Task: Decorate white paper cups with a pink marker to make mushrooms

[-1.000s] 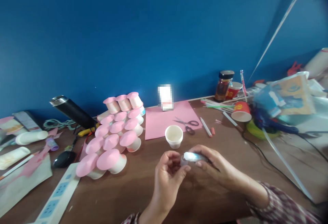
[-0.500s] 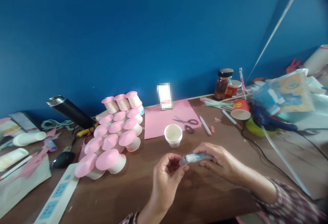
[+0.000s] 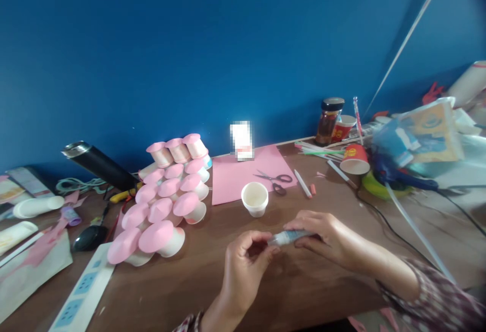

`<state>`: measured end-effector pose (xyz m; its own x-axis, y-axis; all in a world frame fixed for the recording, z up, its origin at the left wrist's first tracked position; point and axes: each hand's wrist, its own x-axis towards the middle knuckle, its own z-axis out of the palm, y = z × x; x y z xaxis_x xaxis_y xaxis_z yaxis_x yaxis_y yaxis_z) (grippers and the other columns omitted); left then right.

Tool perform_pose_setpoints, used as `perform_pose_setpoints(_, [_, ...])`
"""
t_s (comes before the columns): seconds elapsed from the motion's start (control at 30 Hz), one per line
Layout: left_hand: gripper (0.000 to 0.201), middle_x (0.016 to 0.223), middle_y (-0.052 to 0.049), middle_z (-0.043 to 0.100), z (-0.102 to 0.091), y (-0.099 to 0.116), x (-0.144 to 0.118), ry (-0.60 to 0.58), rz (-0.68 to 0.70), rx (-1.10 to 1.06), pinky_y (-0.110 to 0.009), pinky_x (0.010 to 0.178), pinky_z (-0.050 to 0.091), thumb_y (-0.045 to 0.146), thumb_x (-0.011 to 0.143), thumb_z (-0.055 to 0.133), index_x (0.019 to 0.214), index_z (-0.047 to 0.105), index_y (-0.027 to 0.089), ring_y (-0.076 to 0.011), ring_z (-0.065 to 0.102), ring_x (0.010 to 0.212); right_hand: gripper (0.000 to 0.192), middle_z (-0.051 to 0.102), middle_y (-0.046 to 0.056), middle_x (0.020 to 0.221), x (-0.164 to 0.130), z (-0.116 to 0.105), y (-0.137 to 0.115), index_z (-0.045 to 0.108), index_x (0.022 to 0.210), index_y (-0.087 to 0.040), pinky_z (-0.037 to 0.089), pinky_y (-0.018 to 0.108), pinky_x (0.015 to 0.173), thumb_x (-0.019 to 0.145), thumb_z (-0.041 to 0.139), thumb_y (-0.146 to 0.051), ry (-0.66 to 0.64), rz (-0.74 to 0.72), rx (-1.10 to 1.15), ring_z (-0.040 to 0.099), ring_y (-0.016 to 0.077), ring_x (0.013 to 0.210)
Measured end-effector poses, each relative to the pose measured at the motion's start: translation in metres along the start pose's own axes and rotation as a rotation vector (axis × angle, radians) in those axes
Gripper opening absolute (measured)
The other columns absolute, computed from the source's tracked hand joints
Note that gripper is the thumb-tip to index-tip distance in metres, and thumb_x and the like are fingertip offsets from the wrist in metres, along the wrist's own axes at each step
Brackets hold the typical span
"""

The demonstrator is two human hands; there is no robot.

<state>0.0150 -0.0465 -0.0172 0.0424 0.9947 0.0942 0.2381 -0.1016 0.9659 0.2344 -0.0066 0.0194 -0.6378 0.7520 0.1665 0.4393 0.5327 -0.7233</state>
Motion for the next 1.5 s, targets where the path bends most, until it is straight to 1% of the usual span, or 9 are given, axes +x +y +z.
perform_pose_setpoints(0.4, [0.018, 0.079, -0.005, 0.067, 0.006, -0.004, -0.001, -0.052, 0.014, -0.004, -0.022, 0.067, 0.053, 0.032, 0.077, 0.068, 0.087, 0.068, 0.017, -0.0134, 0.063, 0.072, 0.020, 0.069, 0.005, 0.091, 0.001, 0.012, -0.005, 0.066, 0.105, -0.019, 0.047, 0.023, 0.074, 0.091, 0.054, -0.028, 0.037, 0.051, 0.042, 0.064, 0.0153, 0.082])
perform_pose_setpoints(0.47, [0.030, 0.089, -0.007, 0.068, 0.006, -0.005, -0.002, -0.071, -0.024, -0.058, -0.024, 0.068, 0.054, 0.033, 0.075, 0.070, 0.100, 0.064, 0.017, -0.0136, 0.063, 0.074, 0.022, 0.070, 0.005, 0.096, 0.005, 0.003, 0.007, 0.066, 0.107, -0.021, 0.048, 0.024, 0.076, 0.089, 0.057, -0.028, 0.053, 0.072, 0.037, 0.065, 0.0163, 0.085])
perform_pose_setpoints(0.57, [0.041, 0.111, -0.011, 0.063, 0.004, -0.009, -0.001, -0.039, -0.052, -0.089, -0.026, 0.074, 0.055, 0.034, 0.079, 0.066, 0.114, 0.055, 0.018, -0.0133, 0.063, 0.080, 0.029, 0.070, 0.008, 0.103, 0.016, -0.022, 0.043, 0.064, 0.113, -0.018, 0.049, 0.027, 0.076, 0.088, 0.055, -0.031, 0.318, 0.196, -0.125, 0.066, 0.0197, 0.089])
perform_pose_setpoints(0.7, [0.025, 0.091, -0.007, 0.066, 0.003, -0.013, -0.002, -0.047, -0.061, -0.030, -0.025, 0.075, 0.054, 0.034, 0.085, 0.058, 0.103, 0.059, 0.017, -0.0149, 0.064, 0.082, 0.032, 0.070, 0.011, 0.102, 0.040, -0.057, 0.102, 0.061, 0.116, -0.014, 0.047, 0.030, 0.076, 0.090, 0.045, -0.026, 0.503, 0.490, -0.473, 0.066, 0.0229, 0.089])
perform_pose_setpoints(0.87, [0.021, 0.082, -0.006, 0.067, 0.005, -0.012, -0.007, -0.109, 0.004, 0.007, -0.023, 0.069, 0.055, 0.032, 0.084, 0.059, 0.097, 0.062, 0.017, -0.0149, 0.066, 0.075, 0.032, 0.067, 0.014, 0.107, 0.061, -0.068, 0.140, 0.059, 0.115, -0.014, 0.044, 0.034, 0.081, 0.090, 0.047, -0.028, 0.415, 0.696, -0.728, 0.061, 0.0271, 0.099])
perform_pose_setpoints(0.97, [0.020, 0.081, -0.005, 0.068, 0.004, -0.016, -0.009, -0.115, 0.052, 0.034, -0.022, 0.069, 0.055, 0.030, 0.083, 0.059, 0.098, 0.063, 0.017, -0.0143, 0.067, 0.074, 0.033, 0.060, 0.016, 0.119, 0.055, -0.058, 0.134, 0.057, 0.116, -0.015, 0.041, 0.035, 0.086, 0.088, 0.053, -0.031, 0.430, 0.674, -0.776, 0.055, 0.0285, 0.109])
perform_pose_setpoints(1.17, [0.021, 0.081, -0.005, 0.069, 0.008, -0.028, -0.008, -0.144, 0.085, 0.080, -0.022, 0.069, 0.055, 0.031, 0.084, 0.058, 0.099, 0.063, 0.017, -0.0145, 0.067, 0.074, 0.042, 0.062, 0.013, 0.106, 0.025, -0.023, 0.102, 0.056, 0.099, -0.017, 0.040, 0.028, 0.062, 0.083, 0.054, -0.056, 0.253, 0.678, -0.727, 0.064, 0.0231, 0.080])
perform_pose_setpoints(1.37, [0.021, 0.082, -0.006, 0.069, 0.021, -0.025, -0.004, -0.181, 0.096, 0.100, -0.023, 0.069, 0.055, 0.032, 0.085, 0.056, 0.097, 0.063, 0.018, -0.0144, 0.066, 0.073, 0.019, 0.063, 0.015, 0.110, 0.014, -0.023, 0.102, 0.055, 0.097, -0.014, 0.042, 0.027, 0.071, 0.089, 0.049, -0.031, 0.173, 0.629, -0.700, 0.065, 0.0239, 0.093])
perform_pose_setpoints(1.5, [0.019, 0.083, -0.006, 0.070, 0.023, -0.028, -0.004, -0.142, 0.104, 0.111, -0.024, 0.070, 0.056, 0.031, 0.084, 0.057, 0.096, 0.065, 0.018, -0.0161, 0.067, 0.075, 0.025, 0.064, 0.019, 0.109, 0.011, -0.026, 0.099, 0.054, 0.107, -0.010, 0.043, 0.029, 0.077, 0.084, 0.050, -0.018, 0.155, 0.639, -0.717, 0.064, 0.0268, 0.097])
